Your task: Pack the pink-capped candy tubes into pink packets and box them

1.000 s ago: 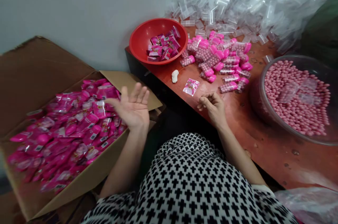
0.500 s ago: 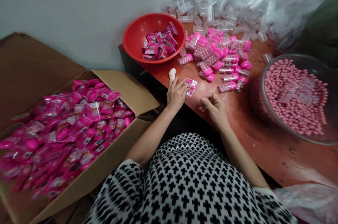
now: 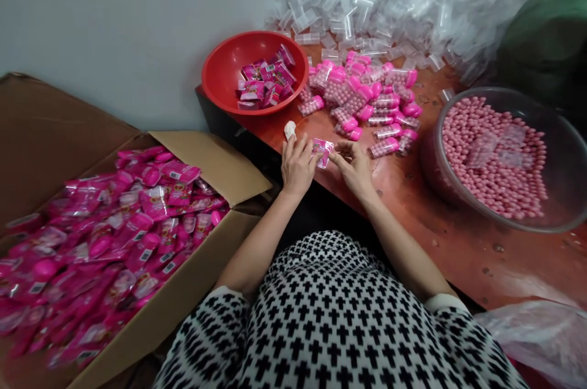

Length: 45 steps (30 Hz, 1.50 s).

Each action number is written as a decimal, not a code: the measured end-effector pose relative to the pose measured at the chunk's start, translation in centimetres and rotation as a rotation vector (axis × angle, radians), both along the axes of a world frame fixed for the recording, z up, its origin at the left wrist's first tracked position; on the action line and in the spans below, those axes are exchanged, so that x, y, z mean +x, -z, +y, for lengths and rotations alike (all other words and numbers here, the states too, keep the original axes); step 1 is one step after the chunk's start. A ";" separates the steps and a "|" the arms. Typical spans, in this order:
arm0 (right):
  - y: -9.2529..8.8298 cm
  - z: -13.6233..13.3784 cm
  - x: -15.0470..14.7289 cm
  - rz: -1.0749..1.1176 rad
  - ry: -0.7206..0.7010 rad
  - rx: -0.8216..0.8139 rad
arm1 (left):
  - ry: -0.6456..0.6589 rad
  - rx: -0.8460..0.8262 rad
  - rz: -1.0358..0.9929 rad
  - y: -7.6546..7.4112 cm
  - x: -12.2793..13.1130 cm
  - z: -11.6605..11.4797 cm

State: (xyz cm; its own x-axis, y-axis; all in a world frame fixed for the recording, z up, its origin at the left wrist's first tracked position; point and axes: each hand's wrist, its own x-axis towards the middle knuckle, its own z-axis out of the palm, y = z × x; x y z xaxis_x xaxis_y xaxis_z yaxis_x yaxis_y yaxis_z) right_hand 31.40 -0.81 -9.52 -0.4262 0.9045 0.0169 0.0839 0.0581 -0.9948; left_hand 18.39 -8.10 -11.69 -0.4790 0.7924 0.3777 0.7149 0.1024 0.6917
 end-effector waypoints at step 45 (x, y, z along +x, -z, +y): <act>-5.7 2.6 7.9 -1.307 0.029 0.392 | -0.185 0.081 -1.791 -4.3 3.9 -1.4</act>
